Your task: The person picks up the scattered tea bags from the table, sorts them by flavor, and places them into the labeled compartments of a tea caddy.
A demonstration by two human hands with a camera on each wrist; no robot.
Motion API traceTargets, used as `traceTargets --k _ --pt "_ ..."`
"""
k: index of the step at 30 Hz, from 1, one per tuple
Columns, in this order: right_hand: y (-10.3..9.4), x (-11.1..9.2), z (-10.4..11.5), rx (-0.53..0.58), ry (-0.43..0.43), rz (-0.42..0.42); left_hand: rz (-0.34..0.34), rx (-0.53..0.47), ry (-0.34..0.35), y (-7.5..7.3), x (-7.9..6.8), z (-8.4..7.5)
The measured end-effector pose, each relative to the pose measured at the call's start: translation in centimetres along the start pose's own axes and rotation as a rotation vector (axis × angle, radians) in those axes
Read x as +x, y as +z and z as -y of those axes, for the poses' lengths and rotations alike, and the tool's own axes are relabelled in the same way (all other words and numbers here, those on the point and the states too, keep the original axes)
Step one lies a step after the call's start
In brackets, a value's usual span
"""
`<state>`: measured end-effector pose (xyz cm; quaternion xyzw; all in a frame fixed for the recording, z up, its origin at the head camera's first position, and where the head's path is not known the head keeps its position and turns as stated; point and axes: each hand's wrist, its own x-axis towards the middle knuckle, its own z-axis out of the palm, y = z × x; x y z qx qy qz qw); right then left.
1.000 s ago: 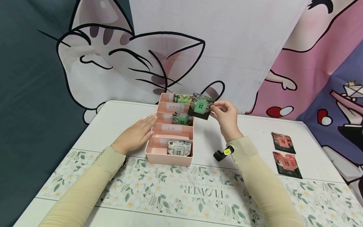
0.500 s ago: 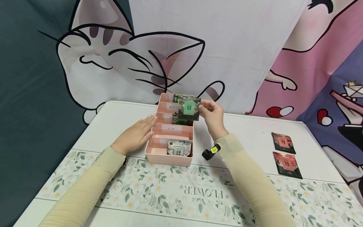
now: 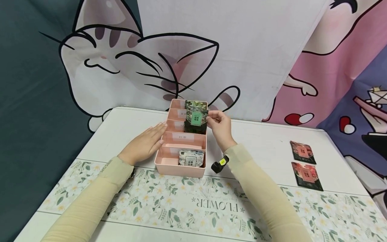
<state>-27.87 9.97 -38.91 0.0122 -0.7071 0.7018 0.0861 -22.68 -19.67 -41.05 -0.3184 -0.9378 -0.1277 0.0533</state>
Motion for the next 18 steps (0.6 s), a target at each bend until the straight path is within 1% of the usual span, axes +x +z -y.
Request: traceTargets --k 7,11,18 --pt "-0.5 -0.2 -0.6 -0.066 -0.031 0.036 0.006 0.006 0.001 -0.1 0.0 0.0" --pt "-0.7 -0.3 -0.8 -0.098 -0.008 0.04 0.007 0.002 0.001 -0.1 -0.1 -0.1" --pt "-1.2 -0.4 -1.1 -0.119 0.038 0.06 0.001 -0.001 0.002 0.0 0.0 0.1"
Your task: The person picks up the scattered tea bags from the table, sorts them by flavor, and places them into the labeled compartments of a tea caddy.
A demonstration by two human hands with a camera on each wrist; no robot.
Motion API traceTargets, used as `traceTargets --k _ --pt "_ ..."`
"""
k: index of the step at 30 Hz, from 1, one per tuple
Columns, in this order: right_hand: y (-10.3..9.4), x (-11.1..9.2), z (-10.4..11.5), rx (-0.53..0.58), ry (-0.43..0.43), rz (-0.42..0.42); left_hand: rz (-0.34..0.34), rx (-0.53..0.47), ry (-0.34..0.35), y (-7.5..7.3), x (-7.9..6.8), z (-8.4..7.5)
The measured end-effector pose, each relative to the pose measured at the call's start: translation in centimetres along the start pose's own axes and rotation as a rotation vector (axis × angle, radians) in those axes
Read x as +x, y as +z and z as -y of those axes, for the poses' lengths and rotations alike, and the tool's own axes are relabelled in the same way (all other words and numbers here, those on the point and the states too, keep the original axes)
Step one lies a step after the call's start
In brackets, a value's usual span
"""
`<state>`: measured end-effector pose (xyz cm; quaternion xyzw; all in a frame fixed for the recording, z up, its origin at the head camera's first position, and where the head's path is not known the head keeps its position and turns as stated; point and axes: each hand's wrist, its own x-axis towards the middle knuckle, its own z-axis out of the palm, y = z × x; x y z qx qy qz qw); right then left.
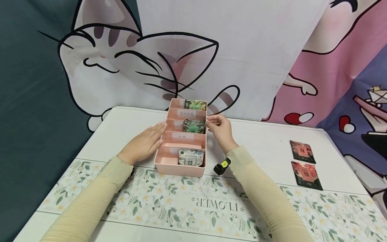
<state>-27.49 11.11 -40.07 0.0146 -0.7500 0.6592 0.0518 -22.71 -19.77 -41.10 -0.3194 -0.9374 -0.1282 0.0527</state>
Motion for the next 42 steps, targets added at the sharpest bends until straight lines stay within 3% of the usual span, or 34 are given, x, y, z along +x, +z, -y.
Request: traceTargets --k 9,17,30,42 --pt "-1.0 -0.2 0.2 -0.021 0.014 0.023 -0.012 -0.002 0.009 -0.1 0.0 -0.1" --pt "-3.3 -0.7 0.8 -0.079 -0.014 0.034 -0.004 -0.01 0.003 -0.1 0.2 -0.2" --pt "-9.0 -1.9 1.1 -0.254 -0.129 0.029 -0.003 -0.01 -0.003 0.0 0.1 0.0" --pt "-15.1 -2.9 0.4 -0.494 -0.115 -0.083 -0.018 0.0 0.009 0.0 0.1 0.0"
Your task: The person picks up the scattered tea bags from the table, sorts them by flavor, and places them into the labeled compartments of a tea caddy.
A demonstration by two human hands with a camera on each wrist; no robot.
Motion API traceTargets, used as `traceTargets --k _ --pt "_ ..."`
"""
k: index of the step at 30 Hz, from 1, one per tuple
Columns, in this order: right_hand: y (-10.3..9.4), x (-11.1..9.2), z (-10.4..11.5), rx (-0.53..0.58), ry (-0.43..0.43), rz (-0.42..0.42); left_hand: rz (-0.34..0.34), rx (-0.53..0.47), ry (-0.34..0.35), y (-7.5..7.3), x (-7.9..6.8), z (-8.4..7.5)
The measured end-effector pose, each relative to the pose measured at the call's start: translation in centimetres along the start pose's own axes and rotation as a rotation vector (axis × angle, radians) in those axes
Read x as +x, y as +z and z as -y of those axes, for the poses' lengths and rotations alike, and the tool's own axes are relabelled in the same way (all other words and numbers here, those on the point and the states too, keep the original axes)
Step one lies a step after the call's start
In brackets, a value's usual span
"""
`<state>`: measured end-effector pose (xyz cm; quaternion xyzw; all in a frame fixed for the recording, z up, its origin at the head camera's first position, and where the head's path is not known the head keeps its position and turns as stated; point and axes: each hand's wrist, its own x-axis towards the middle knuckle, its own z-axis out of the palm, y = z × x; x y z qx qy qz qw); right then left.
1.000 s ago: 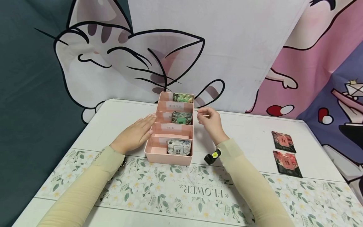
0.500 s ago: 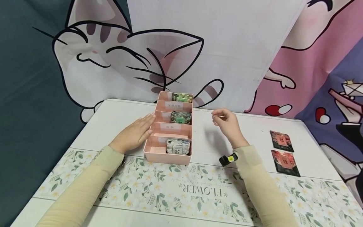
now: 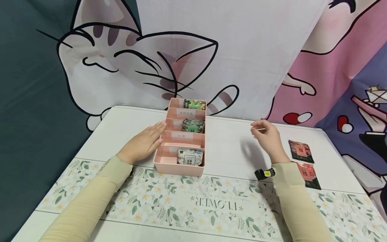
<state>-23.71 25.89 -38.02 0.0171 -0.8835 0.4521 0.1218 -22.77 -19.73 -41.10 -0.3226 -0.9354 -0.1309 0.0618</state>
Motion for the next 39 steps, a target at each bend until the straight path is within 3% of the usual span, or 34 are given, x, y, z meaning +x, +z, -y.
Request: traceTargets --k 11,18,25,39 --pt "-5.2 -0.9 -4.2 -0.203 0.067 -0.051 0.013 -0.003 -0.002 0.0 0.2 -0.3" --pt "-7.9 -1.3 -6.5 -0.325 0.169 -0.014 0.014 0.013 0.001 0.0 0.1 -0.2" --pt "-9.8 -1.4 -8.1 -0.404 0.216 -0.001 0.004 0.025 0.004 0.3 0.1 0.0" --pt "-12.1 -0.8 -10.3 -0.514 0.387 0.171 0.009 0.019 -0.003 0.1 0.0 0.0"
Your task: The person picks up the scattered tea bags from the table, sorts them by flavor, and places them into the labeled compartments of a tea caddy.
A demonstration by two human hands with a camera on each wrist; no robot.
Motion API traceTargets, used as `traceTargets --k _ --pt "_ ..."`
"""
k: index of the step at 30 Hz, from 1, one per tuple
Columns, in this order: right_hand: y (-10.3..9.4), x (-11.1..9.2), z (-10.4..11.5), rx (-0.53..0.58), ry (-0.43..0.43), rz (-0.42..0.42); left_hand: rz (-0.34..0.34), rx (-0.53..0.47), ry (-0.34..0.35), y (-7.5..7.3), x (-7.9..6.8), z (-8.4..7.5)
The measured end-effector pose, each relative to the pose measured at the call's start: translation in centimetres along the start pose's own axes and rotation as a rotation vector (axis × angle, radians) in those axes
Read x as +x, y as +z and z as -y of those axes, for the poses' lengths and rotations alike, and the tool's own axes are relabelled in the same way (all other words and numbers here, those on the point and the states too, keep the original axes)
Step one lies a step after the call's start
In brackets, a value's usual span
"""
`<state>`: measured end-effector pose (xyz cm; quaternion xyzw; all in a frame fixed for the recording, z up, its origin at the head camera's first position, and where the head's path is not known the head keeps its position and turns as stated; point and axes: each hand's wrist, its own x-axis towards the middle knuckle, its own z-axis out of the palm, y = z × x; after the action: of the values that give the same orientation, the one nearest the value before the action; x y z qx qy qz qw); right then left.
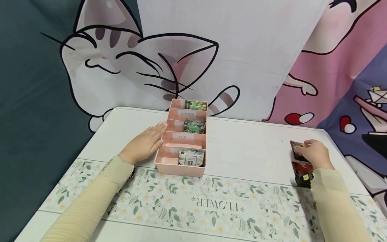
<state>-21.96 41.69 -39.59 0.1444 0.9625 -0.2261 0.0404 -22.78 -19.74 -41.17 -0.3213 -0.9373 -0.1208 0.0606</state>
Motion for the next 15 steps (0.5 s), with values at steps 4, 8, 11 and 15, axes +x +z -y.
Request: traceTargets --k 4,8,11,15 --pt "-0.2 0.3 -0.5 -0.029 0.02 0.039 0.006 -0.002 -0.004 0.0 0.0 0.0" --pt "-0.4 0.5 -0.9 -0.051 0.035 0.054 0.01 -0.008 -0.007 0.0 0.0 0.0" --pt "-0.3 0.6 -1.1 -0.074 0.052 0.052 0.01 -0.01 -0.008 -0.1 0.0 0.0" --pt "-0.1 0.5 -1.5 -0.084 0.063 0.034 0.009 -0.007 -0.005 -0.1 0.0 -0.1"
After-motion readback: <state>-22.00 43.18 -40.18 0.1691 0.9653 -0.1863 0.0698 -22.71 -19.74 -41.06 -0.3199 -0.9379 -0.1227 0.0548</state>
